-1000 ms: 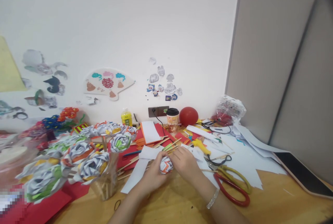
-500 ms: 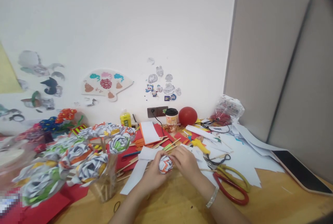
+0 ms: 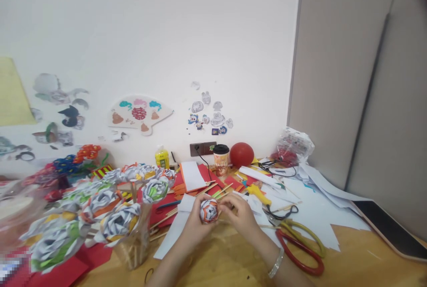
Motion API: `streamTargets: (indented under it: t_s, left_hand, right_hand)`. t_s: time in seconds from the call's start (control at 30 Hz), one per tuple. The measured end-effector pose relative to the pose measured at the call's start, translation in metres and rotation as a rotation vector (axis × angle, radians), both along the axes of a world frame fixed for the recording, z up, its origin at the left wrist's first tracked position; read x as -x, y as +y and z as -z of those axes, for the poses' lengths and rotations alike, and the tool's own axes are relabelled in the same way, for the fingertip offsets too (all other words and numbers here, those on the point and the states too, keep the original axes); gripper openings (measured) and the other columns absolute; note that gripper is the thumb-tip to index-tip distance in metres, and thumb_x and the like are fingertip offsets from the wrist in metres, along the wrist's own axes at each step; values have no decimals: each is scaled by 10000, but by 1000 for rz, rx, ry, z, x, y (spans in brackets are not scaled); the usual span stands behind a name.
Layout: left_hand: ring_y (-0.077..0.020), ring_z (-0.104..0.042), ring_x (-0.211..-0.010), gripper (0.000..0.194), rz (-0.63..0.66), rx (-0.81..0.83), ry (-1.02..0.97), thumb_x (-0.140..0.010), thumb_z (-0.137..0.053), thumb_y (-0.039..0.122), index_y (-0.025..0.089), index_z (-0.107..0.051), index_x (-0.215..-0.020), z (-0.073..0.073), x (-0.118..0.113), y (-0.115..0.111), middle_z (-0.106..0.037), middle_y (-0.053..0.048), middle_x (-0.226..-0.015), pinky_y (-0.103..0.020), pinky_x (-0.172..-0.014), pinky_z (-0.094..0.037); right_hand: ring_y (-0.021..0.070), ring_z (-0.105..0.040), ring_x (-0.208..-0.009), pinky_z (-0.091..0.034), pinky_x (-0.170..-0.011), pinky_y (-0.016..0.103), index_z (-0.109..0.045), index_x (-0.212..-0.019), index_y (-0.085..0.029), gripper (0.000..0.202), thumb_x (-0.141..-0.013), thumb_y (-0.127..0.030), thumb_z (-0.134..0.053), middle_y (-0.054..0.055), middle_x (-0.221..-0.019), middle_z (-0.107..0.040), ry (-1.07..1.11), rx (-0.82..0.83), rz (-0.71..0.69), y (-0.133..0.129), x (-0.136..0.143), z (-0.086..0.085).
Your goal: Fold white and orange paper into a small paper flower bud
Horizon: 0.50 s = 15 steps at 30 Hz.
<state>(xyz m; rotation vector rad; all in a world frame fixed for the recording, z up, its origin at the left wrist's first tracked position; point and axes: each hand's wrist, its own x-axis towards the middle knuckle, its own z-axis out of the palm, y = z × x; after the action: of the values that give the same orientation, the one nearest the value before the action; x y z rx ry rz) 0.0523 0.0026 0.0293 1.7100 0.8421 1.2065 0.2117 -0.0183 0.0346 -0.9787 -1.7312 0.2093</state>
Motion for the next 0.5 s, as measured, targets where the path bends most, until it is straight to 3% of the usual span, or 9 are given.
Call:
streamTargets:
  t_s: [0.2,0.37,0.5]
  left_hand:
    - [-242,-495,-1076,596,45,-26,-30,-582,-685,155,184,-421,-1115,7,0,2,-498,-104,-1175,-330,-894,-407]
    - [-202,-552,-932,529,24,-33,-1,-575,-650,101,198,-429,-1045,3,-1,-1,-541,-50,-1039,-286,-780,-452]
    - [-212,-548,-953,529,27,-28,-1,-572,-680,137,193,-448,-1044,-1,1,-2,-545,-57,-1058,-300,-806,-443]
  right_hand:
    - [162,-575,-693,-457,-642,273,-607,-769,-173,129,-767,-300,-585,26,-753,-618,260,202,-109,8,4,8]
    - [167,-584,-694,-471,-661,287,-594,-757,-170,206,-725,-370,-627,18,-725,-614,447,320,-279,6,4,2]
    - [169,-584,-707,-473,-670,289,-596,-754,-171,243,-706,-404,-643,17,-725,-611,444,333,-277,5,4,0]
